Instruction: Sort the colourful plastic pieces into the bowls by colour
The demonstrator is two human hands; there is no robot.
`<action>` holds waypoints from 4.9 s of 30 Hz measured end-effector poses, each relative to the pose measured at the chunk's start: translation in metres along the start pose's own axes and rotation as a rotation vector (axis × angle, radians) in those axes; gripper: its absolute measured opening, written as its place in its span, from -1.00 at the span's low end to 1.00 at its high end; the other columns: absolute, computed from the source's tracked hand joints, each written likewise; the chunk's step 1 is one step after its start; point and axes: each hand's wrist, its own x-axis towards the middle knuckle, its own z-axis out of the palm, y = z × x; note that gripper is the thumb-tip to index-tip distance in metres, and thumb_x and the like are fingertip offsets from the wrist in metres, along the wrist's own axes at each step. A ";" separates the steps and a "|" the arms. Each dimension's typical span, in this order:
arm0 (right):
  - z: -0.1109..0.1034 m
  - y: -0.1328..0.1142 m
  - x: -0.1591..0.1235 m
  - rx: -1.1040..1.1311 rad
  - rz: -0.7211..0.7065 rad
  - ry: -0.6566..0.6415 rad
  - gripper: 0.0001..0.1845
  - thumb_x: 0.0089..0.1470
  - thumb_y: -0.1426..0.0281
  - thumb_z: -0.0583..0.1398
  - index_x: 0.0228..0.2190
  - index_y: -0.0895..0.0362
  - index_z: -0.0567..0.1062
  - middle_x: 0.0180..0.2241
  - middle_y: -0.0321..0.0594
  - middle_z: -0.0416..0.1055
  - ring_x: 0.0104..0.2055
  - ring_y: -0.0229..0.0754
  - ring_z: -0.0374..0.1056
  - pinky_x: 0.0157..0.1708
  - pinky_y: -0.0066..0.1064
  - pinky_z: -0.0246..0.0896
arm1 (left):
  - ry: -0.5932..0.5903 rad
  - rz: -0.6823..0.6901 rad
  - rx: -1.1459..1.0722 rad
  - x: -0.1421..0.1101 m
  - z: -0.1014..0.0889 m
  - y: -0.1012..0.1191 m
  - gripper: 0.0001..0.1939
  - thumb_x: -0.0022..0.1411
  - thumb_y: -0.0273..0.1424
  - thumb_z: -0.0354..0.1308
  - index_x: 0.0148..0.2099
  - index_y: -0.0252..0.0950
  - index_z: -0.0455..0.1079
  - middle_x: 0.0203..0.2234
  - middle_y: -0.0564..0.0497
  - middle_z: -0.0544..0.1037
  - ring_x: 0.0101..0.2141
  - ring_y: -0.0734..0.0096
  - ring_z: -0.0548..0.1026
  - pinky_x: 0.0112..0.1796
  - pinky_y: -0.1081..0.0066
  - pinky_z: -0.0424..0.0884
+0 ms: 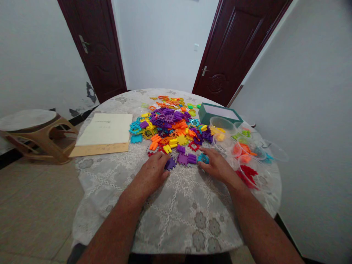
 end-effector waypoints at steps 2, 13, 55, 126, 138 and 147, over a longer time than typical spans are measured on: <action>0.000 -0.002 0.002 0.027 -0.037 0.078 -0.43 0.18 0.28 0.27 0.21 0.10 0.45 0.00 0.00 0.48 0.04 0.06 0.42 0.12 -0.09 0.30 | -0.001 0.041 -0.008 -0.001 0.001 -0.003 -0.53 0.27 -0.48 0.18 0.22 -0.21 0.36 0.12 -0.16 0.47 0.16 0.10 0.42 0.21 0.13 0.33; 0.016 -0.053 0.004 0.291 -0.251 0.238 -0.53 0.20 0.32 0.30 0.13 0.04 0.43 -0.05 -0.08 0.39 -0.19 -0.10 0.36 -0.19 -0.26 0.34 | 0.124 0.119 -0.094 0.001 0.006 -0.007 -0.60 0.38 -0.30 0.16 0.23 -0.19 0.37 0.12 -0.12 0.54 0.12 0.14 0.51 0.17 0.13 0.40; -0.165 0.180 -0.049 -0.562 0.612 0.542 -0.65 0.20 0.42 0.11 -0.09 0.26 0.61 -0.11 0.14 0.54 -0.07 0.04 0.44 -0.05 -0.20 0.29 | 0.265 -0.092 0.016 0.013 -0.013 -0.028 -0.62 0.36 -0.10 0.04 0.01 -0.15 0.55 -0.13 -0.05 0.72 -0.25 0.17 0.68 -0.14 0.29 0.56; 0.056 -0.112 0.022 0.664 -0.286 -0.004 -0.29 0.19 0.45 0.26 0.31 0.02 0.20 -0.07 -0.16 0.54 -0.30 -0.22 0.47 -0.27 -0.36 0.39 | 0.195 -0.180 -0.680 -0.001 -0.016 -0.003 -0.63 0.31 -0.30 0.19 0.14 -0.22 0.51 -0.03 -0.12 0.63 -0.10 0.15 0.61 0.01 0.12 0.54; 0.044 -0.092 0.024 0.058 -0.352 -0.195 -0.40 0.24 0.37 0.22 0.28 0.15 0.33 0.16 0.06 0.38 0.16 0.05 0.36 0.14 -0.11 0.32 | 0.439 -0.443 -1.557 0.003 -0.021 -0.008 -0.58 0.12 -0.58 0.26 0.06 -0.35 0.43 -0.06 -0.19 0.59 -0.20 0.29 0.66 -0.15 0.28 0.67; 0.041 -0.103 0.022 0.010 -0.311 -0.188 -0.47 0.25 0.36 0.22 0.22 0.13 0.39 0.17 0.05 0.33 0.10 0.00 0.38 0.08 -0.20 0.34 | 0.439 -0.424 -1.640 0.004 -0.018 -0.012 -0.57 0.08 -0.61 0.23 0.04 -0.36 0.45 0.00 -0.23 0.59 -0.09 0.21 0.64 -0.08 0.22 0.66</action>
